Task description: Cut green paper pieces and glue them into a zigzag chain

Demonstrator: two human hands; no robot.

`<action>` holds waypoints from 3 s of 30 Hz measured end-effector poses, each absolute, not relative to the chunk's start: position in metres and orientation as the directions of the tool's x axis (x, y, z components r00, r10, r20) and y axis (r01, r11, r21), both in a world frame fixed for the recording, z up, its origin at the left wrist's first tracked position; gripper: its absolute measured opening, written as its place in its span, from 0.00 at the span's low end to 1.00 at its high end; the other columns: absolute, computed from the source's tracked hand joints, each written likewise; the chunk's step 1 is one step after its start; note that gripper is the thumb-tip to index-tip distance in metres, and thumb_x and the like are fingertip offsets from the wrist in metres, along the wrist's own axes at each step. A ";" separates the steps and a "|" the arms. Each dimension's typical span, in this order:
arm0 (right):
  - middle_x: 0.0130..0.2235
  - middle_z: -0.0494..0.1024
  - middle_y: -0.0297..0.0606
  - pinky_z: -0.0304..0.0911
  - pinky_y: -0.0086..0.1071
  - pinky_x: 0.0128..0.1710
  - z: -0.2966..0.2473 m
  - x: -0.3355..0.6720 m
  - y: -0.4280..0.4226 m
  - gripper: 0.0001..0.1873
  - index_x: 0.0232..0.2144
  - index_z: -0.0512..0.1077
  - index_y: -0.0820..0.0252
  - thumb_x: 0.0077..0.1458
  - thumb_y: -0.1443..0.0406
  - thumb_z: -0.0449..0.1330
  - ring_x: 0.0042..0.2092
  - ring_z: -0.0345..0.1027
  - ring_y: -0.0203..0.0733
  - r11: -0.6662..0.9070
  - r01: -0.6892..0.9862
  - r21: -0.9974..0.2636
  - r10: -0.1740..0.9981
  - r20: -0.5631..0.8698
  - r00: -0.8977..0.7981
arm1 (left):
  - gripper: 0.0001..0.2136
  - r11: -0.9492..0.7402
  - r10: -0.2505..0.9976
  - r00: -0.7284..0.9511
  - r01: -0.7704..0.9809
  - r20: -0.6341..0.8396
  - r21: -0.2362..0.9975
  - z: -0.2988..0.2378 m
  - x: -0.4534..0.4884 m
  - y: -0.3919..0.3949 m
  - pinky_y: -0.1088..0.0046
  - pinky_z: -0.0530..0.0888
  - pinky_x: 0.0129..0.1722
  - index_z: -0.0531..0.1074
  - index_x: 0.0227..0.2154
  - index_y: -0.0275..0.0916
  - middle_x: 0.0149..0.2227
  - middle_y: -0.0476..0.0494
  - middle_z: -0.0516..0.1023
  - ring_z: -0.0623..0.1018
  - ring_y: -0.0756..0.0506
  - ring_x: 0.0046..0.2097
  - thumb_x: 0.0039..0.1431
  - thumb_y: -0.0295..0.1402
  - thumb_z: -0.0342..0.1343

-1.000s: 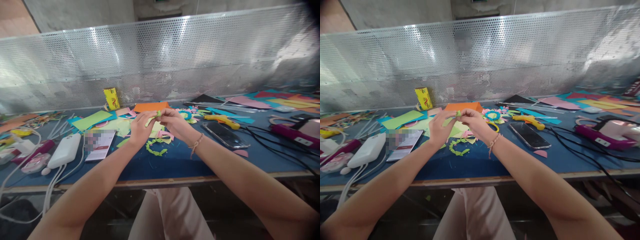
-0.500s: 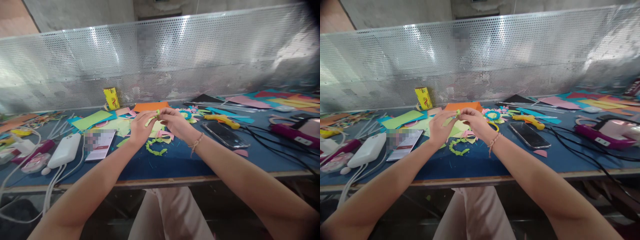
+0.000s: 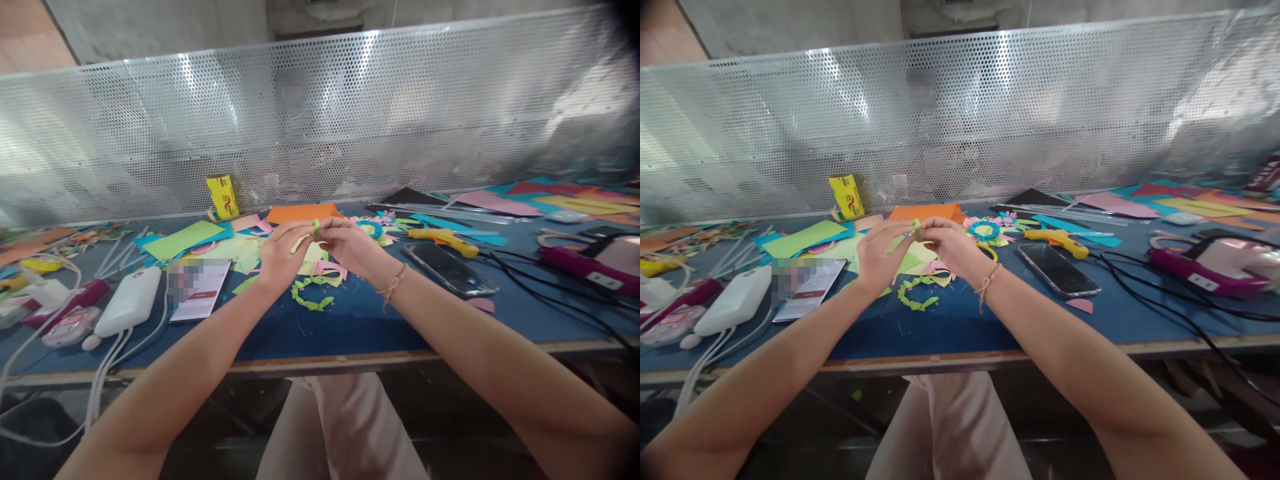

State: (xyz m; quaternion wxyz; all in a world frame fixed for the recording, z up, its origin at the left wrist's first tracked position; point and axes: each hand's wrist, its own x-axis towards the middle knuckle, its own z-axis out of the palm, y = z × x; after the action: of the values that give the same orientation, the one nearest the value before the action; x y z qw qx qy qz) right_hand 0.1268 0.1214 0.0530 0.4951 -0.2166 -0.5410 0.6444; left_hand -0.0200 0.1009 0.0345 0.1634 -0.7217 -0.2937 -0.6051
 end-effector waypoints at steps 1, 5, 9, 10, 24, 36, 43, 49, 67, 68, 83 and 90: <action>0.25 0.70 0.30 0.55 0.27 0.29 0.053 0.127 0.122 0.05 0.22 0.69 0.61 0.38 0.72 0.62 0.30 0.64 0.30 0.080 -0.406 -0.910 0.873 0.261 -0.412 | 0.06 -0.773 0.213 0.101 0.626 0.972 0.104 0.035 -0.020 0.101 0.68 0.74 0.40 0.75 0.34 0.41 0.35 0.45 0.79 0.78 0.48 0.38 0.54 0.26 0.56; 0.25 0.69 0.29 0.55 0.26 0.29 0.052 0.126 0.122 0.05 0.22 0.69 0.61 0.38 0.72 0.62 0.28 0.63 0.28 0.077 -0.416 -0.906 0.879 0.259 -0.401 | 0.06 -0.757 0.183 0.124 0.651 0.975 0.059 0.036 -0.019 0.100 0.70 0.74 0.39 0.75 0.33 0.40 0.35 0.46 0.80 0.78 0.48 0.37 0.53 0.25 0.57; 0.23 0.69 0.29 0.54 0.26 0.27 0.052 0.127 0.121 0.06 0.21 0.69 0.61 0.38 0.72 0.62 0.28 0.63 0.29 0.056 -0.400 -0.915 0.889 0.228 -0.397 | 0.05 -0.764 0.178 0.154 0.644 0.972 0.038 0.035 -0.019 0.101 0.71 0.74 0.39 0.74 0.32 0.39 0.34 0.46 0.80 0.78 0.48 0.37 0.53 0.25 0.57; 0.22 0.68 0.29 0.54 0.26 0.27 0.053 0.127 0.121 0.06 0.21 0.68 0.60 0.38 0.72 0.61 0.27 0.63 0.29 0.048 -0.396 -0.917 0.893 0.217 -0.394 | 0.05 -0.767 0.189 0.163 0.641 0.968 0.042 0.035 -0.020 0.102 0.71 0.74 0.39 0.74 0.32 0.40 0.34 0.46 0.79 0.78 0.48 0.37 0.53 0.26 0.57; 0.31 0.73 0.32 0.62 0.30 0.34 0.049 0.132 0.131 0.14 0.35 0.68 0.58 0.42 0.67 0.63 0.33 0.66 0.32 0.411 -0.201 -0.889 0.808 0.457 -0.371 | 0.06 -0.627 0.744 -0.146 0.186 0.652 0.757 0.036 -0.022 0.109 0.72 0.73 0.35 0.74 0.29 0.38 0.29 0.47 0.78 0.77 0.50 0.32 0.45 0.29 0.62; 0.33 0.76 0.36 0.67 0.35 0.39 0.046 0.135 0.136 0.12 0.33 0.72 0.60 0.42 0.65 0.63 0.36 0.70 0.37 0.658 0.047 -0.752 0.706 0.593 -0.387 | 0.10 -0.588 0.805 -0.104 -0.003 0.585 0.809 0.034 -0.022 0.114 0.71 0.74 0.36 0.75 0.30 0.38 0.28 0.48 0.78 0.77 0.50 0.32 0.40 0.29 0.64; 0.33 0.77 0.36 0.66 0.35 0.38 0.045 0.138 0.138 0.07 0.31 0.74 0.60 0.48 0.66 0.59 0.35 0.70 0.37 0.694 0.166 -0.701 0.708 0.622 -0.333 | 0.10 -0.564 0.824 -0.083 -0.016 0.561 0.825 0.032 -0.022 0.114 0.68 0.74 0.40 0.75 0.30 0.38 0.31 0.48 0.79 0.78 0.48 0.35 0.40 0.28 0.64; 0.32 0.77 0.37 0.65 0.35 0.37 0.045 0.137 0.136 0.06 0.30 0.75 0.60 0.47 0.67 0.59 0.35 0.70 0.37 0.716 0.184 -0.673 0.694 0.657 -0.295 | 0.11 -0.565 0.824 -0.088 -0.034 0.560 0.825 0.031 -0.021 0.115 0.68 0.75 0.39 0.76 0.29 0.39 0.30 0.48 0.79 0.78 0.49 0.34 0.39 0.30 0.65; 0.27 0.73 0.36 0.62 0.35 0.32 0.048 0.132 0.129 0.03 0.26 0.70 0.60 0.46 0.66 0.59 0.29 0.65 0.36 0.627 0.180 -0.758 0.773 0.576 -0.267 | 0.09 -0.505 0.859 -0.133 -0.056 0.494 0.862 0.026 -0.019 0.116 0.68 0.73 0.41 0.76 0.28 0.38 0.30 0.47 0.79 0.77 0.48 0.35 0.40 0.34 0.65; 0.27 0.72 0.35 0.61 0.34 0.32 0.047 0.131 0.129 0.03 0.26 0.68 0.60 0.45 0.66 0.59 0.29 0.65 0.35 0.625 0.152 -0.765 0.773 0.579 -0.259 | 0.09 -0.502 0.861 -0.137 -0.071 0.490 0.862 0.026 -0.018 0.116 0.68 0.73 0.41 0.76 0.27 0.38 0.30 0.47 0.79 0.77 0.48 0.35 0.40 0.34 0.65; 0.28 0.70 0.31 0.62 0.30 0.33 0.043 0.129 0.137 0.13 0.34 0.70 0.59 0.41 0.66 0.62 0.29 0.63 0.30 0.329 -0.257 -0.909 0.883 0.393 -0.258 | 0.16 -0.513 0.852 -0.121 -0.007 0.509 0.858 0.028 -0.018 0.116 0.69 0.73 0.40 0.73 0.35 0.38 0.39 0.44 0.77 0.76 0.48 0.38 0.39 0.30 0.65; 0.32 0.74 0.32 0.63 0.26 0.33 0.045 0.128 0.133 0.14 0.31 0.72 0.59 0.36 0.68 0.67 0.31 0.66 0.29 0.071 -0.454 -0.888 0.899 0.254 -0.356 | 0.12 -0.540 0.839 -0.125 -0.082 0.529 0.838 0.034 -0.014 0.109 0.69 0.73 0.40 0.71 0.33 0.38 0.32 0.47 0.77 0.76 0.50 0.36 0.42 0.30 0.63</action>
State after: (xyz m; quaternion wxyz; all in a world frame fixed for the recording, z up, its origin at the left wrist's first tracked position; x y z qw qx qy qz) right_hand 0.1276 0.1334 0.0448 0.5238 -0.2178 -0.5110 0.6458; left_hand -0.0140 0.1088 0.0337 -0.3432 -0.5654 -0.3351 -0.6710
